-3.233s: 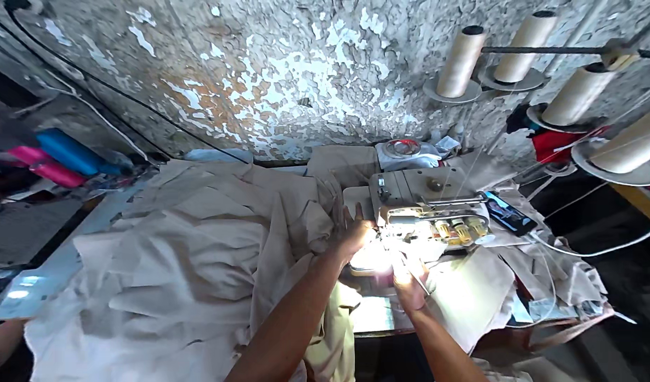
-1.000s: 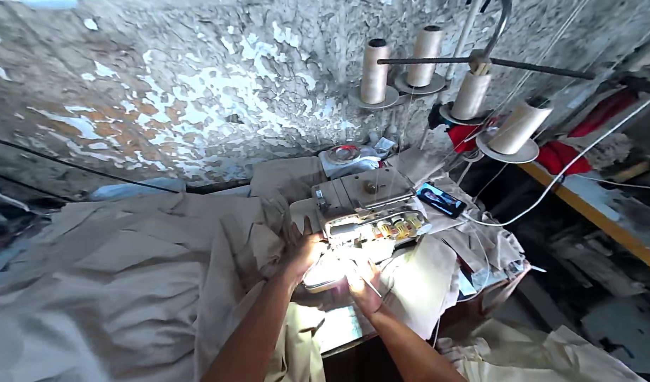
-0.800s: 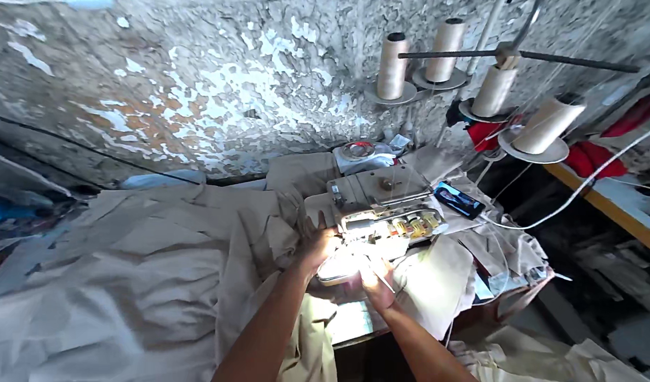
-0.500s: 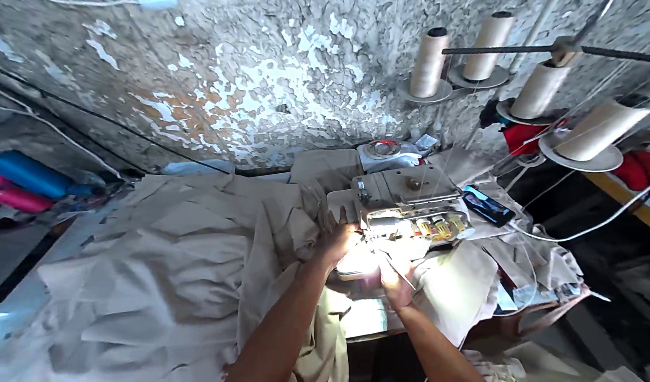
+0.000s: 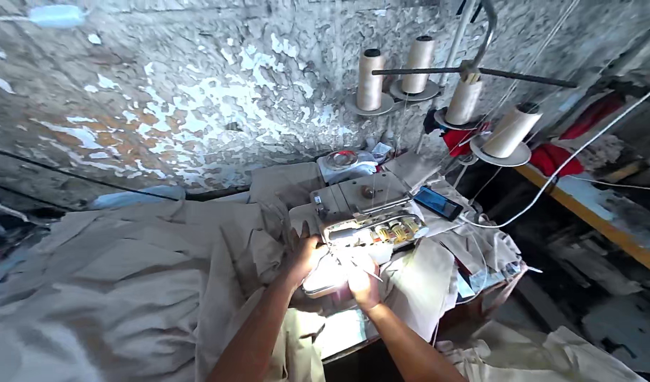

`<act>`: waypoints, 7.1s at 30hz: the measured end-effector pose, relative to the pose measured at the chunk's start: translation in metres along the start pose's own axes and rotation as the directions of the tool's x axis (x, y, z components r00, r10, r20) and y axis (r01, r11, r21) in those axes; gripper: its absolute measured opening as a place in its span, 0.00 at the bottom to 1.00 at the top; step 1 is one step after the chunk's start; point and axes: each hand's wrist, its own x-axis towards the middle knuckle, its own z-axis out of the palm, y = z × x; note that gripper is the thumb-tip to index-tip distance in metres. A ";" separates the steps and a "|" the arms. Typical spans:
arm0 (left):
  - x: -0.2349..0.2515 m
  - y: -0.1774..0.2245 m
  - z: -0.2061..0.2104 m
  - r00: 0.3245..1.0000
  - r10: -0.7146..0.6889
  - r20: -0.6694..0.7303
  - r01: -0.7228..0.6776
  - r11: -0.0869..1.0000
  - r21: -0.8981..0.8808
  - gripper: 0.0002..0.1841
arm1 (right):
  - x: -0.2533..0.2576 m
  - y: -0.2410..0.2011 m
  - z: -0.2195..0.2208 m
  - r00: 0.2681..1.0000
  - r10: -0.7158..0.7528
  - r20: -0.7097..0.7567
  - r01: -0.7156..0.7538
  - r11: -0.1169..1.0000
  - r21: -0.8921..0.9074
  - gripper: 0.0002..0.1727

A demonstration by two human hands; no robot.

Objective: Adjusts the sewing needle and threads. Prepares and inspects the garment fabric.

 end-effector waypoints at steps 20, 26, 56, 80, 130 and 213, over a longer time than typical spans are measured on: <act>-0.007 -0.005 0.019 0.961 0.150 -0.233 -0.075 0.950 0.303 0.15 | -0.014 0.006 -0.002 0.999 0.011 -0.040 -0.005 0.990 0.142 0.13; -0.009 -0.010 0.023 0.931 0.198 -0.308 -0.122 0.961 0.248 0.12 | -0.021 0.006 -0.012 0.990 -0.110 0.085 0.110 0.994 -0.003 0.13; -0.029 -0.016 -0.027 0.856 0.245 -0.456 -0.401 0.870 -0.285 0.11 | -0.013 -0.003 -0.018 0.984 0.128 0.125 -0.156 0.956 0.249 0.15; -0.011 -0.049 -0.056 0.804 0.511 -0.304 -0.160 0.679 0.716 0.11 | -0.017 0.013 -0.002 0.999 -0.011 0.039 0.004 0.983 0.186 0.15; -0.017 -0.018 0.028 0.878 -0.047 -0.476 0.139 0.977 0.161 0.34 | 0.045 0.066 -0.187 0.943 0.303 -0.138 -0.283 0.948 0.146 0.09; -0.250 -0.122 -0.013 0.772 0.188 -0.607 -0.086 0.977 0.193 0.13 | -0.056 0.014 -0.139 0.905 0.004 0.426 0.068 0.986 -0.154 0.16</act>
